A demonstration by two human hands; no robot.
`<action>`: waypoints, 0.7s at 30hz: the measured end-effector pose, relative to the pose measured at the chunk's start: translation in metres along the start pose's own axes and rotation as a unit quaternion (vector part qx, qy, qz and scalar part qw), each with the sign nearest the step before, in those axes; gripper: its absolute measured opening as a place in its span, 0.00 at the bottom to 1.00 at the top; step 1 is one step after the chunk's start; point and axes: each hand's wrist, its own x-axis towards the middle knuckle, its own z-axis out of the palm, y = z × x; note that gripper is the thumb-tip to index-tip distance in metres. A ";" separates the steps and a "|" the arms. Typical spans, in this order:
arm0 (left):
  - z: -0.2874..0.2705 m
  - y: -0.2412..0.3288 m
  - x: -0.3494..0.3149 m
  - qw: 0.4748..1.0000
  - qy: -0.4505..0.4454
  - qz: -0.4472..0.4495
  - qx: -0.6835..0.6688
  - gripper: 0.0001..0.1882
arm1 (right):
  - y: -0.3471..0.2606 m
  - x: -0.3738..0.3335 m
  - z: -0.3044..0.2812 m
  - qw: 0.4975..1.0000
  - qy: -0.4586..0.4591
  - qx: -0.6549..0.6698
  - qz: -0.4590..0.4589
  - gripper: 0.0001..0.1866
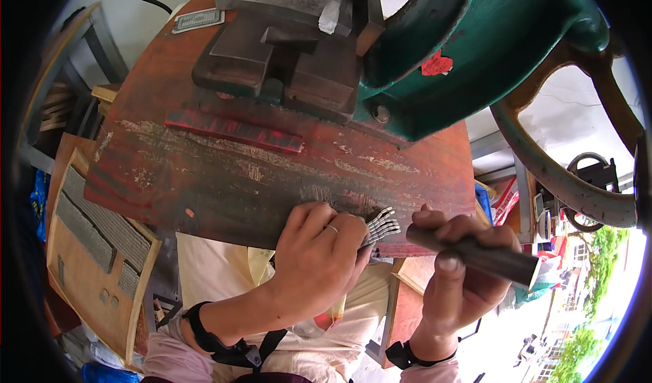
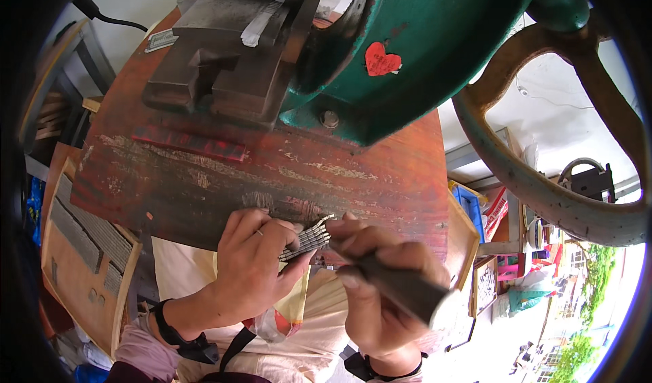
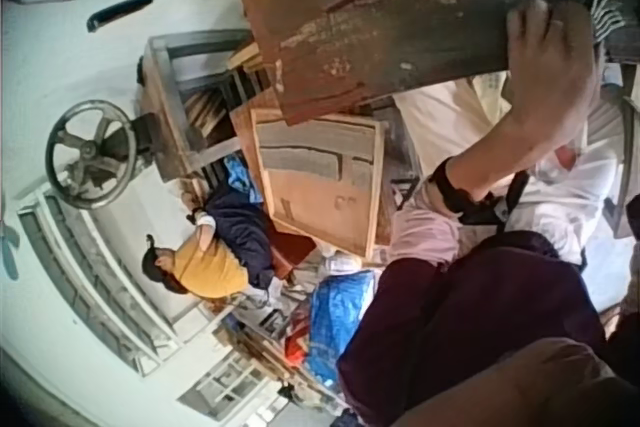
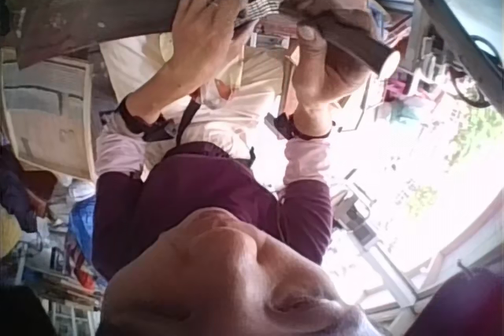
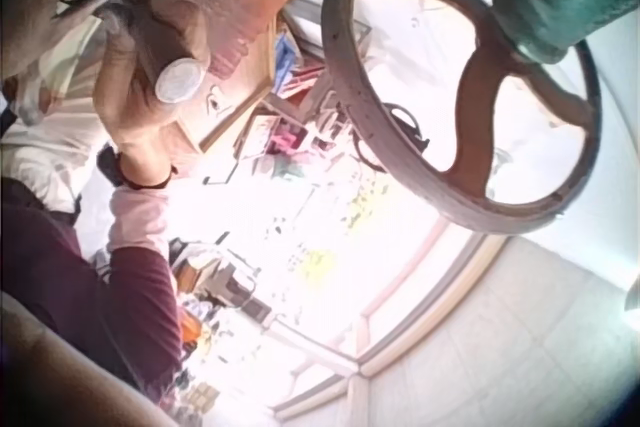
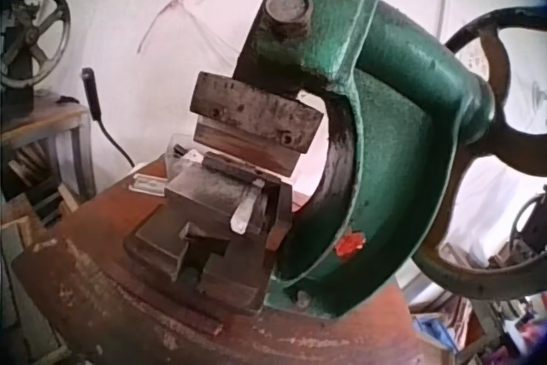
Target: Assembling small metal components using a manual press and a hand punch.
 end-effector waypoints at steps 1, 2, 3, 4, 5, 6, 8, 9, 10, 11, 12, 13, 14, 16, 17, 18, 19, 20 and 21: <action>-0.001 0.000 0.000 1.000 -0.003 -0.004 0.001 0.13 | 0.004 -0.004 -0.003 0.998 -0.034 -0.044 0.024 0.09; -0.002 0.000 0.001 1.000 -0.001 -0.002 0.004 0.13 | 0.014 -0.011 -0.011 0.993 -0.069 -0.084 0.048 0.09; -0.005 0.001 0.002 1.000 -0.011 -0.002 0.002 0.14 | 0.026 -0.019 -0.018 0.973 -0.122 -0.176 0.084 0.10; -0.005 0.001 0.001 1.000 -0.022 -0.005 -0.001 0.14 | 0.026 -0.022 -0.018 0.976 -0.102 -0.165 0.095 0.12; -0.004 0.001 0.001 1.000 -0.022 -0.006 0.001 0.14 | 0.025 -0.019 -0.017 0.984 -0.087 -0.132 0.080 0.13; -0.002 0.000 0.002 1.000 -0.009 0.000 0.007 0.14 | 0.021 -0.014 -0.016 0.990 -0.071 -0.099 0.066 0.13; -0.001 0.000 0.001 1.000 0.003 0.009 0.007 0.14 | 0.006 -0.007 -0.009 0.999 -0.039 -0.023 0.029 0.15; -0.001 0.000 -0.001 1.000 -0.003 0.007 0.007 0.14 | 0.005 -0.009 -0.008 0.999 -0.036 -0.014 -0.004 0.15; -0.001 -0.001 0.000 1.000 -0.008 0.006 0.012 0.14 | 0.007 -0.009 -0.008 0.999 -0.034 -0.001 -0.040 0.15; -0.002 -0.001 -0.001 1.000 -0.008 0.008 0.013 0.14 | 0.011 -0.013 -0.011 0.994 -0.070 -0.078 -0.001 0.14; -0.003 -0.001 -0.001 1.000 -0.017 0.006 0.007 0.14 | 0.015 -0.018 -0.015 0.981 -0.106 -0.155 0.037 0.12; -0.003 -0.001 -0.002 1.000 -0.026 0.002 0.001 0.15 | 0.020 -0.021 -0.017 0.961 -0.125 -0.224 0.099 0.07; -0.003 -0.001 0.000 1.000 -0.025 0.002 0.003 0.15 | 0.020 -0.020 -0.017 0.962 -0.125 -0.223 0.098 0.07; -0.001 0.000 0.001 1.000 -0.010 0.014 0.010 0.15 | 0.012 -0.015 -0.012 0.988 -0.014 -0.064 0.142 0.06; -0.001 0.000 0.000 1.000 -0.012 0.013 0.008 0.15 | 0.007 -0.012 -0.011 0.993 -0.026 -0.052 0.099 0.09; -0.002 -0.001 -0.001 1.000 -0.014 0.009 0.008 0.15 | 0.004 -0.011 -0.012 0.997 -0.038 -0.040 0.055 0.12; -0.003 -0.001 0.000 1.000 -0.015 0.007 0.011 0.15 | 0.005 -0.011 -0.009 0.999 -0.030 -0.010 0.044 0.09; -0.003 -0.001 -0.001 1.000 -0.015 0.008 0.010 0.15 | 0.006 -0.012 -0.006 0.999 -0.022 0.019 0.033 0.07; -0.004 -0.001 -0.002 1.000 -0.023 0.004 0.010 0.15 | 0.005 -0.012 -0.006 0.988 -0.069 -0.099 0.095 0.07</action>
